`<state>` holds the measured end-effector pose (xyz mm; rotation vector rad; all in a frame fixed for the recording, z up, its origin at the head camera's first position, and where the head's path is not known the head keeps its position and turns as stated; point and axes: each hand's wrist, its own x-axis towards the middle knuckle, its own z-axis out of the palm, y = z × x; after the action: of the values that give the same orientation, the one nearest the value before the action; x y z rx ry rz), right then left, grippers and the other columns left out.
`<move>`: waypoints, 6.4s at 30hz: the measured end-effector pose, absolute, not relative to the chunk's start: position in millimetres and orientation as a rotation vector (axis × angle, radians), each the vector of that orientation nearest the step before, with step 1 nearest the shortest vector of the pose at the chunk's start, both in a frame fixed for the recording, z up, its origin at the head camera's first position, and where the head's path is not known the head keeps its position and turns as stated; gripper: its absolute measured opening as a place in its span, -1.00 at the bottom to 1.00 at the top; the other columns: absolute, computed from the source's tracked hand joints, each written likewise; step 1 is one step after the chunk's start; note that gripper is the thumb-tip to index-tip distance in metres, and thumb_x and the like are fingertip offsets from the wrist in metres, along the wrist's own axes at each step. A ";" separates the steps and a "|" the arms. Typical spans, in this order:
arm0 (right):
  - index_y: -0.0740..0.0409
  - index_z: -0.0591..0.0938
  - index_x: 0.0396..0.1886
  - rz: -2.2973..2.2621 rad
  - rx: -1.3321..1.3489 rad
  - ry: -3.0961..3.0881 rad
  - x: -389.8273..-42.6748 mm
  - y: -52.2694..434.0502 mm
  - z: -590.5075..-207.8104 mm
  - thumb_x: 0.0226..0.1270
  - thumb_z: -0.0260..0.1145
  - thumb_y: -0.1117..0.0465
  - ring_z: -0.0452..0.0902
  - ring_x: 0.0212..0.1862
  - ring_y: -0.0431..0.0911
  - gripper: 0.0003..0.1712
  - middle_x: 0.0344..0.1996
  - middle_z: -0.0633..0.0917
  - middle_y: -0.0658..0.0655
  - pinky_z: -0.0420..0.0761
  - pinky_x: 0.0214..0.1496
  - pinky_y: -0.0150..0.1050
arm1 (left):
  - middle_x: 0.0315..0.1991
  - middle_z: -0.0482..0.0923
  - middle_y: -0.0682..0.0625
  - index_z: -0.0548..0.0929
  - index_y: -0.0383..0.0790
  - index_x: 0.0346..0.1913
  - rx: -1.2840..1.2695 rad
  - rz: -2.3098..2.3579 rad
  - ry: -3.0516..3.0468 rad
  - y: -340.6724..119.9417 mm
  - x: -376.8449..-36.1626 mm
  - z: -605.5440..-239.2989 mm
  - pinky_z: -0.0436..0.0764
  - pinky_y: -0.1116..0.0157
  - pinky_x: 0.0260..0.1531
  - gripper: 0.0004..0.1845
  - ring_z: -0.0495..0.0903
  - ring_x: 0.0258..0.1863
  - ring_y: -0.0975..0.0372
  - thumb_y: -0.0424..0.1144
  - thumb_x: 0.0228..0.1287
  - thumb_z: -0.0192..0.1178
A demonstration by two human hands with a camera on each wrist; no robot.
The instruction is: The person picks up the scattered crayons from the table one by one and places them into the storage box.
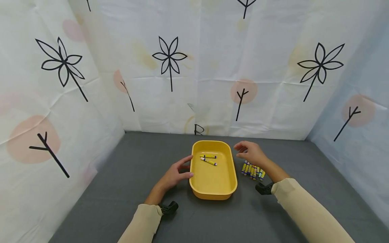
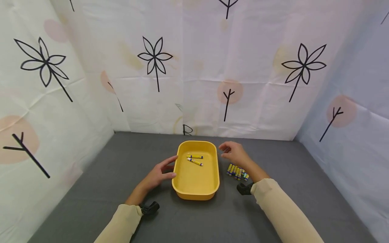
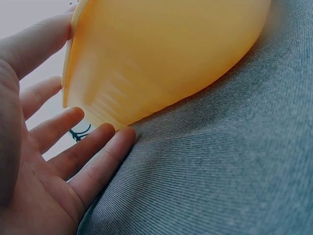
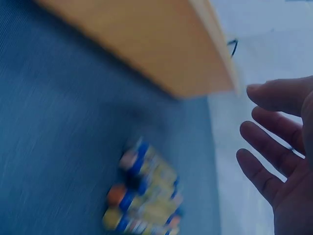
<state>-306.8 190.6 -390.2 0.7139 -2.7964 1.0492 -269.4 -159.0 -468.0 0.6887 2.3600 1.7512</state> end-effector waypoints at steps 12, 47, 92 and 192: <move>0.24 0.64 0.03 0.879 0.797 -2.980 -306.8 222.2 -424.1 0.23 0.35 0.41 0.48 0.09 0.23 -0.66 0.00 0.62 0.23 0.50 0.05 0.15 | 0.48 0.12 -0.17 0.16 -0.25 0.50 0.703 1.705 2.335 -160.3 -263.7 -455.4 0.40 -0.07 0.18 -0.23 0.35 0.28 -0.11 -0.31 0.30 0.25; 0.13 0.74 -0.26 0.667 0.866 -2.932 -317.1 230.8 -420.7 0.26 0.37 0.32 0.46 -0.27 -0.06 -0.92 -0.36 0.60 -0.02 0.51 -0.24 -0.10 | 0.46 0.11 -0.28 0.17 -0.29 0.49 0.752 1.727 2.299 -157.2 -251.4 -435.9 0.39 -0.07 0.18 -0.26 0.36 0.27 -0.13 -0.36 0.30 0.24; 0.09 0.68 -0.29 0.687 0.812 -3.066 -353.8 98.0 -390.1 0.27 0.39 0.27 0.47 -0.34 -0.11 -0.95 -0.41 0.61 -0.02 0.53 -0.21 -0.20 | 0.46 0.14 -0.23 0.18 -0.29 0.49 0.735 1.721 2.296 -155.0 -253.4 -436.9 0.40 -0.05 0.18 -0.27 0.37 0.26 -0.11 -0.34 0.31 0.23; 0.15 0.67 -0.16 0.973 0.635 -2.739 -313.3 208.6 -411.0 0.35 0.32 0.26 0.59 -0.23 -0.02 -0.88 -0.25 0.69 0.05 0.63 -0.22 -0.10 | 0.46 0.13 -0.24 0.16 -0.31 0.49 0.713 1.700 2.317 -158.1 -249.9 -433.3 0.41 -0.03 0.18 -0.26 0.37 0.26 -0.11 -0.35 0.31 0.23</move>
<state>-313.3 208.6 -411.0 0.6346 -2.7391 0.9730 -249.9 -158.1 -433.3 0.7127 2.3167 1.7002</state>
